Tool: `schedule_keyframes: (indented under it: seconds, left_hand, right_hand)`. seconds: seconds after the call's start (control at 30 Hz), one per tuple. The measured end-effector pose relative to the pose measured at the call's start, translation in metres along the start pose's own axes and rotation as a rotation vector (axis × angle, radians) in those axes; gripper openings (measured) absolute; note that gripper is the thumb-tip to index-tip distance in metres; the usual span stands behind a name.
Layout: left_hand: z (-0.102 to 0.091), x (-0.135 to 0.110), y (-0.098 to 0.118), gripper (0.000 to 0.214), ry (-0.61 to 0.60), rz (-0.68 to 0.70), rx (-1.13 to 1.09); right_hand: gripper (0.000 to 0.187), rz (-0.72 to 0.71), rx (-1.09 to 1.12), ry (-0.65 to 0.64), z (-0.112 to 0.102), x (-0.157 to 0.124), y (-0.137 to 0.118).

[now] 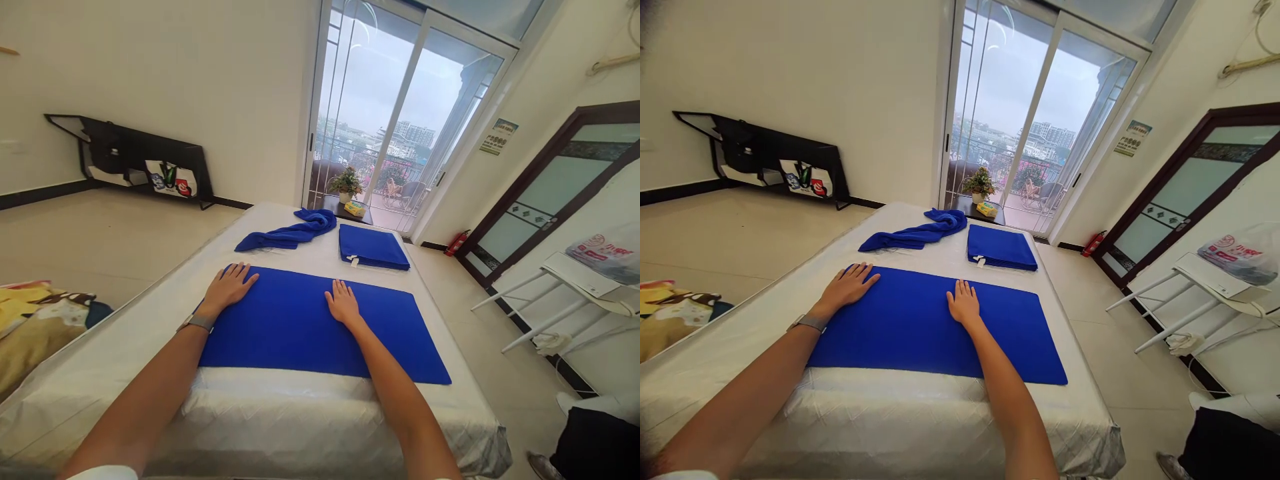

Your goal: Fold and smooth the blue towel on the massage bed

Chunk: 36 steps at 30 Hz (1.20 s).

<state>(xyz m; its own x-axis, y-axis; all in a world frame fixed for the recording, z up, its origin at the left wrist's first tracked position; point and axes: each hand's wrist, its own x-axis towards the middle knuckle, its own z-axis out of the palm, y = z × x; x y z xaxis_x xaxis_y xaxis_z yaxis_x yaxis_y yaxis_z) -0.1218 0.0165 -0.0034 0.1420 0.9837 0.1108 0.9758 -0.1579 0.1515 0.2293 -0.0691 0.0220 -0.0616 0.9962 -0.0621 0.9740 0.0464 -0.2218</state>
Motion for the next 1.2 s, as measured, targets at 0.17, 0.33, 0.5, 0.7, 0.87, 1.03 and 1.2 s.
schedule_keyframes:
  seconds: [0.17, 0.33, 0.5, 0.7, 0.87, 1.03, 1.2]
  left_hand:
    - [0.000, 0.002, -0.002, 0.078, -0.025, -0.014, 0.012]
    - [0.001, 0.004, -0.003, 0.077, -0.030, -0.013, 0.024]
    - [0.002, 0.001, -0.006, 0.073, 0.015, 0.034, 0.061]
    - [-0.014, -0.007, 0.022, 0.069, 0.183, 0.093, 0.100]
    - [-0.014, -0.028, 0.129, 0.067, 0.133, 0.409, -0.028]
    - [0.012, -0.064, 0.215, 0.075, -0.017, 0.574, -0.088]
    - [0.018, -0.076, 0.182, 0.078, -0.095, 0.479, -0.076]
  right_hand:
    - [0.069, 0.099, -0.042, 0.000, -0.011, -0.015, 0.075]
    - [0.069, 0.391, -0.094, 0.039, -0.029, -0.051, 0.182]
    - [0.069, 0.502, -0.091, 0.096, -0.030, -0.066, 0.222]
    - [0.070, 0.496, -0.073, 0.109, -0.027, -0.064, 0.216]
    - [0.070, 0.491, -0.059, 0.124, -0.028, -0.065, 0.217]
    - [0.069, 0.493, -0.061, 0.130, -0.029, -0.066, 0.215]
    - [0.069, 0.495, -0.074, 0.125, -0.029, -0.066, 0.215]
